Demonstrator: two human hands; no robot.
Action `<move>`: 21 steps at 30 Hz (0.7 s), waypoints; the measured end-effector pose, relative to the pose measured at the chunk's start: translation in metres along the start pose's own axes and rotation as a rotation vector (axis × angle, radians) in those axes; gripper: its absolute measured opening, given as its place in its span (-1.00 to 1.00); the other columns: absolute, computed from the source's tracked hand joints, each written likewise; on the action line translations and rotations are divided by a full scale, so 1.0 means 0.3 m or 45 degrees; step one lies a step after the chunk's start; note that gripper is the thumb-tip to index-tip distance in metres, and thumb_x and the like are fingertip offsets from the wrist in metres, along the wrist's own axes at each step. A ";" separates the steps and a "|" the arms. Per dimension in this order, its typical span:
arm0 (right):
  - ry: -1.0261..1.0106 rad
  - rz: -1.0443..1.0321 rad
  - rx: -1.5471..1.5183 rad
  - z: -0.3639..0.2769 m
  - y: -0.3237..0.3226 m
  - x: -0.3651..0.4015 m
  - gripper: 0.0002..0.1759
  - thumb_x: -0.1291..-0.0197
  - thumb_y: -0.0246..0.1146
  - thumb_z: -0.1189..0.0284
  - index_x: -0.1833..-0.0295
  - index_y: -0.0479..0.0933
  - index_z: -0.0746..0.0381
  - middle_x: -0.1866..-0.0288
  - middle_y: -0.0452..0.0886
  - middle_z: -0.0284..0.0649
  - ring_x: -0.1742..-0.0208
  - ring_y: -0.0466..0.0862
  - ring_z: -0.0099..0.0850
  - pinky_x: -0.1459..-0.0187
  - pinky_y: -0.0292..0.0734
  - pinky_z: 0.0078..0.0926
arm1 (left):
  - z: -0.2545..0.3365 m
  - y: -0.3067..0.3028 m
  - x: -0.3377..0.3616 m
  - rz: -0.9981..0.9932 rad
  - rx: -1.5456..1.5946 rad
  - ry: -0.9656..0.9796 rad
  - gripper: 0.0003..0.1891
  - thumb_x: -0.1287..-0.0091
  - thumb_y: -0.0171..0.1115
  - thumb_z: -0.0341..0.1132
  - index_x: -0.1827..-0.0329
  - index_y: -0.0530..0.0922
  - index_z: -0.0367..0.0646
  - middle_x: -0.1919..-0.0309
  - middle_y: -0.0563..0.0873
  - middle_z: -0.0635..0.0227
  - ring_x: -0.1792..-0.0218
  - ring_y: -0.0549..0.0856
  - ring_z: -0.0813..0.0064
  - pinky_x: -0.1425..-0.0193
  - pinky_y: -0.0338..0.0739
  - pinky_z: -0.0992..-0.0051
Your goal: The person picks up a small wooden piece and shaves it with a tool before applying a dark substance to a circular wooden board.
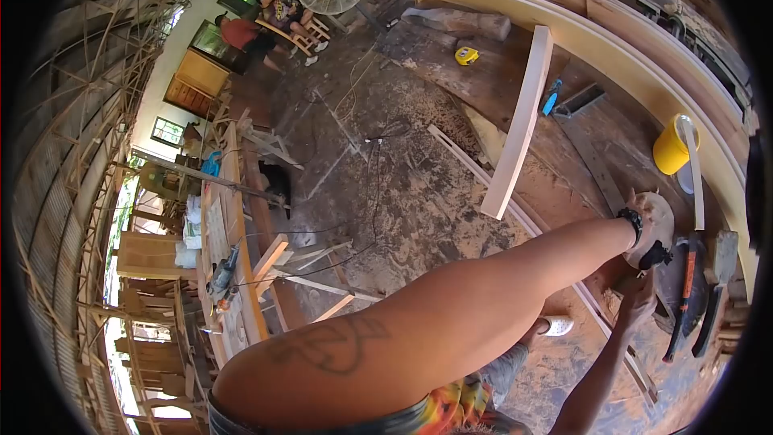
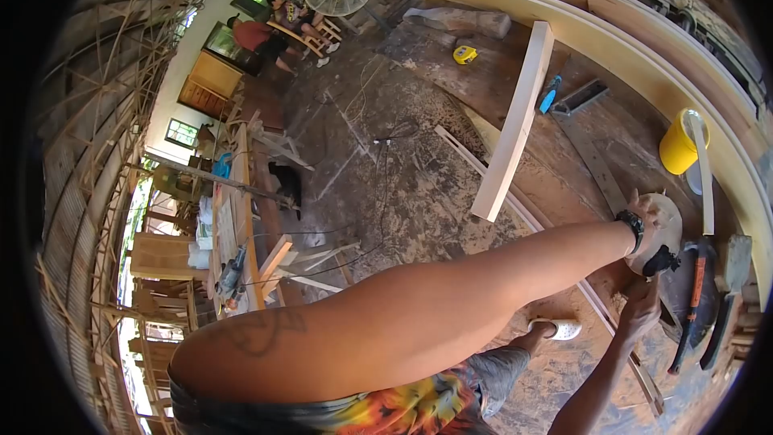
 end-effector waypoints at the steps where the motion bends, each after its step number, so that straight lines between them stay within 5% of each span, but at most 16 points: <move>1: 0.024 0.054 0.004 -0.013 -0.029 -0.031 -0.62 -0.44 0.14 0.55 -0.29 0.65 0.34 0.07 0.77 0.18 0.22 0.80 0.04 0.26 0.67 -0.13 | 0.003 0.012 -0.009 -0.011 -0.004 -0.007 0.28 0.15 0.68 0.23 -0.73 0.16 0.31 -0.74 0.11 0.48 -0.71 -0.02 -0.08 -0.61 -0.15 -0.49; 4: -0.030 0.003 0.018 -0.014 0.002 -0.005 -0.60 -0.42 0.12 0.57 -0.30 0.63 0.38 0.09 0.76 0.21 0.25 0.80 0.06 0.28 0.65 -0.10 | 0.000 0.003 -0.014 -0.015 0.027 -0.038 0.30 0.14 0.70 0.21 -0.74 0.13 0.32 -0.74 0.10 0.46 -0.71 -0.05 -0.12 -0.61 -0.15 -0.49; 5: -0.254 0.165 -0.042 -0.037 0.023 0.025 -0.59 -0.42 0.12 0.58 -0.31 0.62 0.38 0.17 0.77 0.19 0.29 0.79 0.06 0.30 0.65 -0.10 | -0.003 0.004 -0.015 -0.021 0.024 -0.046 0.29 0.12 0.69 0.21 -0.74 0.13 0.33 -0.74 0.10 0.46 -0.71 -0.05 -0.12 -0.61 -0.15 -0.48; 13: -0.095 0.149 -0.020 -0.037 -0.004 -0.025 -0.60 -0.45 0.09 0.57 -0.31 0.63 0.38 0.19 0.79 0.16 0.30 0.81 0.03 0.31 0.69 -0.15 | -0.003 -0.003 0.005 -0.034 -0.035 -0.023 0.23 0.11 0.69 0.19 -0.71 0.20 0.33 -0.74 0.12 0.48 -0.71 -0.03 -0.12 -0.61 -0.12 -0.46; 14: 0.003 -0.115 0.118 -0.023 0.038 0.008 -0.60 -0.44 0.09 0.61 -0.31 0.62 0.39 0.12 0.79 0.17 0.27 0.82 0.02 0.26 0.70 -0.13 | -0.004 -0.010 0.014 -0.015 -0.012 -0.023 0.21 0.11 0.68 0.19 -0.70 0.24 0.32 -0.74 0.13 0.49 -0.71 -0.03 -0.11 -0.61 -0.12 -0.46; 15: -0.182 0.116 -0.052 -0.077 0.033 0.040 -0.60 -0.43 0.11 0.62 -0.30 0.63 0.38 0.09 0.79 0.16 0.23 0.83 0.02 0.21 0.72 -0.14 | -0.004 -0.009 0.008 -0.005 -0.001 -0.021 0.19 0.11 0.68 0.19 -0.69 0.26 0.32 -0.74 0.13 0.49 -0.71 -0.03 -0.11 -0.61 -0.12 -0.46; 17: -0.173 0.090 0.015 -0.051 0.027 0.028 -0.63 -0.46 0.12 0.58 -0.28 0.65 0.37 0.06 0.79 0.15 0.19 0.83 0.00 0.17 0.73 -0.16 | -0.009 -0.001 -0.008 0.012 0.006 -0.040 0.17 0.09 0.66 0.19 -0.68 0.28 0.31 -0.74 0.12 0.50 -0.71 -0.02 -0.06 -0.61 -0.12 -0.46; 21: 0.123 0.182 0.047 0.016 -0.052 -0.074 -0.66 -0.51 0.19 0.46 -0.28 0.66 0.32 0.04 0.80 0.11 0.08 0.83 -0.01 0.19 0.74 -0.22 | 0.050 -0.003 -0.010 -0.087 0.043 -0.027 0.19 0.04 0.63 0.19 -0.72 0.18 0.32 -0.76 0.04 0.51 -0.73 -0.04 0.03 -0.61 -0.14 -0.46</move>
Point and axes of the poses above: each hand's wrist, its own x-axis away from the middle knuckle, its own y-axis out of the palm, z = x × y, the point moved 6 cm from there along -x, towards the middle knuckle
